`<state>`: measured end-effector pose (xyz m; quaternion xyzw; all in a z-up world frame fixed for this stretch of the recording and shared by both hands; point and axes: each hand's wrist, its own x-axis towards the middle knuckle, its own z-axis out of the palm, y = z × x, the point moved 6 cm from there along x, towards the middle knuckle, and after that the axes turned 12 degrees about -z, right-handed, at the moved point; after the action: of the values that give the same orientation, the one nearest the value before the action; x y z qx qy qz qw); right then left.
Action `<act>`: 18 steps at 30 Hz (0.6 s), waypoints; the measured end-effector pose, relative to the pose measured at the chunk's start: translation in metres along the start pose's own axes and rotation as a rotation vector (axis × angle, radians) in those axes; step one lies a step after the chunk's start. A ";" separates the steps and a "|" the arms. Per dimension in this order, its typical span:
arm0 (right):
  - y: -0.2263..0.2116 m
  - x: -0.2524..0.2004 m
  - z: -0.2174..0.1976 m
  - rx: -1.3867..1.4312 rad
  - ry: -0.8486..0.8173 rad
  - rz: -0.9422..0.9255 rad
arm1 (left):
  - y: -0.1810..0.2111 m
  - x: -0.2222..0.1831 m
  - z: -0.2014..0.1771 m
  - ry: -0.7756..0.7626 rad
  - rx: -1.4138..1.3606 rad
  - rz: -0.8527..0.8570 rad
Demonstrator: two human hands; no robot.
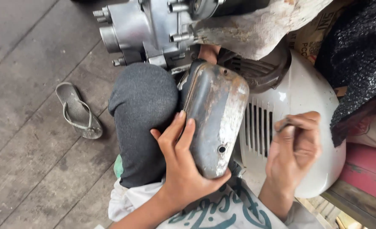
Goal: A person is sitting on a wooden floor, using a small metal scraper to remove rust and debris from a metal motorcycle component.
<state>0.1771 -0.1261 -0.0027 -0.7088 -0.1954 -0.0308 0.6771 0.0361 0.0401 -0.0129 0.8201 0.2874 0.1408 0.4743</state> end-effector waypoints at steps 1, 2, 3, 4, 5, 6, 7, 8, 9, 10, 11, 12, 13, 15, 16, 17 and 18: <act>0.001 0.004 -0.001 0.007 0.005 -0.010 | 0.000 0.000 0.000 0.005 0.004 0.012; 0.002 0.007 -0.004 -0.033 0.020 -0.018 | -0.001 0.000 0.000 0.017 -0.028 0.006; 0.003 0.010 -0.007 -0.074 0.035 -0.026 | -0.003 -0.001 -0.001 0.029 -0.060 0.000; 0.007 0.010 -0.008 -0.066 0.035 -0.030 | 0.000 -0.001 -0.002 0.035 -0.055 0.004; 0.012 0.009 -0.009 -0.053 0.047 -0.005 | 0.004 -0.001 -0.004 0.055 -0.044 0.027; 0.018 0.009 -0.010 -0.041 0.058 0.022 | 0.008 0.000 -0.006 0.075 -0.033 0.050; 0.021 0.010 -0.007 -0.034 0.056 0.018 | 0.011 0.001 -0.005 0.082 -0.029 0.053; 0.024 0.009 -0.006 -0.074 0.052 0.038 | 0.016 0.001 -0.005 0.090 -0.048 0.063; 0.028 0.009 -0.005 -0.113 0.048 0.058 | 0.020 0.001 -0.004 0.098 -0.067 0.073; 0.031 0.010 -0.004 -0.108 0.050 0.052 | 0.016 0.003 -0.002 0.102 -0.065 0.080; 0.038 0.011 -0.005 -0.081 0.062 0.096 | 0.013 0.005 -0.001 0.101 -0.080 0.085; 0.043 0.008 -0.007 -0.058 0.076 0.145 | 0.009 0.006 0.001 0.094 -0.094 0.086; 0.046 0.010 -0.007 -0.057 0.079 0.146 | 0.012 0.007 0.004 0.091 -0.093 0.088; 0.049 0.013 -0.007 -0.089 0.055 0.121 | 0.013 0.007 0.000 0.268 -0.089 0.025; 0.048 0.014 -0.006 -0.089 0.056 0.123 | 0.014 0.008 0.004 0.266 -0.088 0.024; 0.048 0.015 -0.006 -0.120 0.068 0.150 | 0.016 0.008 0.003 0.328 -0.047 0.025; 0.047 0.017 -0.005 -0.150 0.078 0.176 | 0.019 0.008 0.003 0.393 -0.006 0.025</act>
<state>0.2088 -0.1277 -0.0418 -0.7701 -0.1033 -0.0134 0.6294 0.0501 0.0357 0.0014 0.7788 0.3639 0.3051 0.4097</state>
